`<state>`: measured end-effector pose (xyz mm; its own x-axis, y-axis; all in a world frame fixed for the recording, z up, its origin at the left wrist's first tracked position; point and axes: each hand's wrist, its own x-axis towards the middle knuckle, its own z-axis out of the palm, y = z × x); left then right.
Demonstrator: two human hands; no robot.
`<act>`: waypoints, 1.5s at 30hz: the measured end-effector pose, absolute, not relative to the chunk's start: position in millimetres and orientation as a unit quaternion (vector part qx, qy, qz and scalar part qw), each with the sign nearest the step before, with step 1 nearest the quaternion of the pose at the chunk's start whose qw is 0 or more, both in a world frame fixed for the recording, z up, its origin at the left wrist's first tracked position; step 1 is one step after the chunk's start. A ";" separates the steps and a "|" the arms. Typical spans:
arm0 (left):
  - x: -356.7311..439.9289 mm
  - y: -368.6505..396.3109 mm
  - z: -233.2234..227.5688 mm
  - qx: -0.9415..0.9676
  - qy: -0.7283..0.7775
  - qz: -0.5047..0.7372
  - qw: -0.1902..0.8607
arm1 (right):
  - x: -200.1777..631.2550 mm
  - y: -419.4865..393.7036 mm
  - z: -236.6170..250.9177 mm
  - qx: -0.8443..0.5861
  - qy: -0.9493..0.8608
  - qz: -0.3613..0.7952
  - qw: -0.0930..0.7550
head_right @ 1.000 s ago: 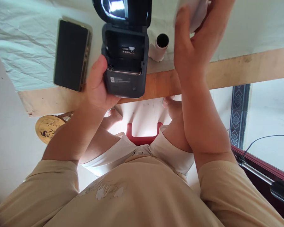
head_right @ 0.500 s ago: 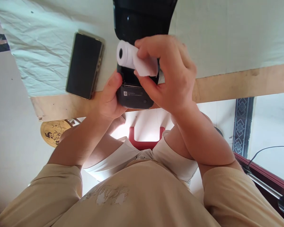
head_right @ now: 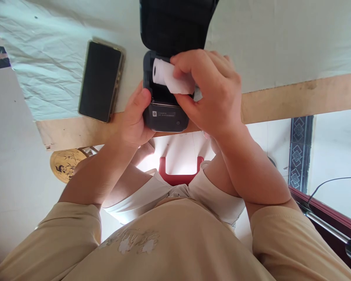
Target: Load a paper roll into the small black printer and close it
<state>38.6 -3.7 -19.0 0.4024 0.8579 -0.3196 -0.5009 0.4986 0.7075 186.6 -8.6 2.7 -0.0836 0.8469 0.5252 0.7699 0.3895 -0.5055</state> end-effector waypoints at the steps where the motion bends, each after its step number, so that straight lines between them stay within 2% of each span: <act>1: 38.1 -3.3 -20.0 0.270 0.327 0.429 0.798 | 187.6 -8.5 2.9 -0.552 -0.735 0.046 0.391; 10: 40.3 -2.3 -19.6 0.279 0.337 0.423 0.793 | 192.0 -5.0 -9.5 -0.515 -0.760 0.053 0.392; 16: 37.3 -1.6 -22.7 0.270 0.318 0.432 0.800 | 186.9 -7.8 -6.0 -0.513 -0.747 -0.001 0.424; 23: 32.2 0.3 -30.4 0.251 0.299 0.436 0.811 | 177.0 -16.4 -4.2 -0.467 -0.771 0.025 0.432; 30: 31.8 -0.1 -27.6 0.253 0.284 0.450 0.808 | 176.8 -12.9 -5.4 -0.417 -0.811 -0.011 0.410; 34: 32.7 -1.2 -27.0 0.274 0.313 0.457 0.786 | 179.5 -13.1 -8.3 -0.402 -0.800 0.041 0.445; 37: 31.4 -2.0 -27.1 0.283 0.319 0.450 0.785 | 181.5 -13.4 -9.9 -0.459 -0.752 0.080 0.465; 40: 29.1 -2.4 -28.3 0.286 0.334 0.438 0.784 | 182.2 -12.9 -9.6 -0.517 -0.730 0.104 0.434; 45: 27.6 -2.7 -30.6 0.277 0.320 0.450 0.786 | 182.0 -12.8 -8.5 -0.522 -0.736 0.143 0.406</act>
